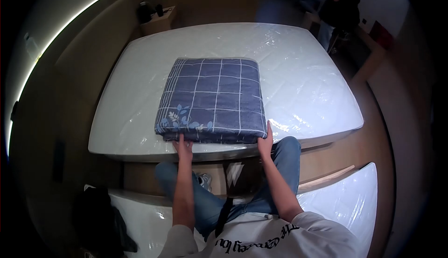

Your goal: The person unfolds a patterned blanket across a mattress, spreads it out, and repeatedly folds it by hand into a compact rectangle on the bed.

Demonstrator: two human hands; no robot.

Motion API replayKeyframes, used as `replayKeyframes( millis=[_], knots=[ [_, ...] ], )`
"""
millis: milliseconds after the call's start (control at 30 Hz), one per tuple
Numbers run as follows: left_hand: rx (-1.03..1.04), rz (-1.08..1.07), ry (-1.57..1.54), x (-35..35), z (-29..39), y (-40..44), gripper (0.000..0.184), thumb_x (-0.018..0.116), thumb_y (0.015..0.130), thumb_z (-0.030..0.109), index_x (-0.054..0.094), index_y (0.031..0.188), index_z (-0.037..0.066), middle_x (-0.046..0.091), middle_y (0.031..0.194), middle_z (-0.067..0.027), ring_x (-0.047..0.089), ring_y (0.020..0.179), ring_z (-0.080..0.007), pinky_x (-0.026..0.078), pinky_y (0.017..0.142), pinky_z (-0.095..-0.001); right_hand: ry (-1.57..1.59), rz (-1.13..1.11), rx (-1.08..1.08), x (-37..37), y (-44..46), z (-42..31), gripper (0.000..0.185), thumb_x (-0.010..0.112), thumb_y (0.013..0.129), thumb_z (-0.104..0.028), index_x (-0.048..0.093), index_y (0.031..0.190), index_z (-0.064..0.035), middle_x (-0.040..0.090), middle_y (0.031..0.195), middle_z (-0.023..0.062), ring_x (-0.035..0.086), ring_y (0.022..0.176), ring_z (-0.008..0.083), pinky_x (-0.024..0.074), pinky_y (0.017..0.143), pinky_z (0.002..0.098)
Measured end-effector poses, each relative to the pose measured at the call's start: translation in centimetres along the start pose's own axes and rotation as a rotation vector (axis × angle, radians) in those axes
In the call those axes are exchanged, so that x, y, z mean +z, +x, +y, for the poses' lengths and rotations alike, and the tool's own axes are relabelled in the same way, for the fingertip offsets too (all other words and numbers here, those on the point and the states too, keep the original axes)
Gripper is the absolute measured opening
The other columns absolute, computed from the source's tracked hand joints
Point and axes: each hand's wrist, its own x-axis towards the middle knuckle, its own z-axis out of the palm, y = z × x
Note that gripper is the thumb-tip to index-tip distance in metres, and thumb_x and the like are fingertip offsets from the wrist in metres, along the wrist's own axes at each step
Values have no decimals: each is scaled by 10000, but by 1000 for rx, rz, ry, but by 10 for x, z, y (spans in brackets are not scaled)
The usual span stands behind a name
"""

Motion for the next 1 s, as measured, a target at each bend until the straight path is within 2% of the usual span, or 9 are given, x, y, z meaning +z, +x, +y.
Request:
replayKeyframes(
  millis=[233,367,500,600,733,800,900,967,1000],
  knots=[
    [196,96,126,23,-53,45,418,461,827,94,345,1229,84,460,1177,-82,505,1007,-236,437,839,-366,-104,142,99,-1,-25,-45,515,397,680,48,460,1186,-21,562,875,288,548,876,412,418,748,413],
    [52,-183,79,26,-32,69,440,466,857,272,331,1248,120,452,1205,-80,481,1058,-223,404,890,-377,-23,67,121,-4,-64,-63,567,412,686,39,388,1249,-24,570,856,276,574,845,384,435,724,400],
    [-289,-484,-118,11,-31,77,423,468,859,250,334,1244,137,446,1210,-93,473,1071,-240,377,924,-408,-21,-176,-38,5,-87,-37,697,564,747,-121,199,1315,53,331,1269,267,354,1167,376,290,964,372],
    [26,-187,-53,34,-44,17,591,557,819,199,214,1298,150,369,1277,-105,433,1107,-284,380,883,-501,57,-210,63,-1,-91,-34,720,554,776,-170,152,1329,56,262,1326,255,276,1238,338,222,1012,354],
    [86,-93,358,54,-93,-76,792,624,716,73,121,1327,49,309,1284,-151,387,1127,-271,365,896,-379,366,-249,42,-9,-83,-19,616,400,885,-239,108,1344,50,173,1396,193,183,1292,256,133,1043,309],
    [617,8,919,66,-122,-112,730,625,642,16,236,1258,-32,272,1292,-192,296,1194,-306,232,1000,-397,459,-208,166,-6,-69,-13,617,367,892,-305,111,1355,14,158,1407,166,171,1298,244,135,1043,324],
    [840,-19,1120,82,-114,-150,596,616,637,18,351,1167,-48,288,1265,-204,270,1199,-316,205,1005,-415,648,-120,394,-6,-41,2,630,303,906,-436,115,1376,-59,127,1428,113,146,1308,220,140,1041,354],
    [840,-17,1112,82,-109,-149,442,604,657,17,426,1054,-61,406,1155,-193,377,1118,-278,281,952,-397,599,-148,457,-11,-21,9,618,292,901,-466,132,1382,-114,127,1433,76,139,1311,219,141,1035,407],
    [513,-203,1016,80,-101,-143,380,595,677,10,441,1018,-63,458,1088,-167,423,1062,-251,317,911,-376,586,-159,478,-9,-12,21,615,282,894,-490,142,1384,-146,132,1434,54,132,1314,217,144,1026,442]
  ],
)
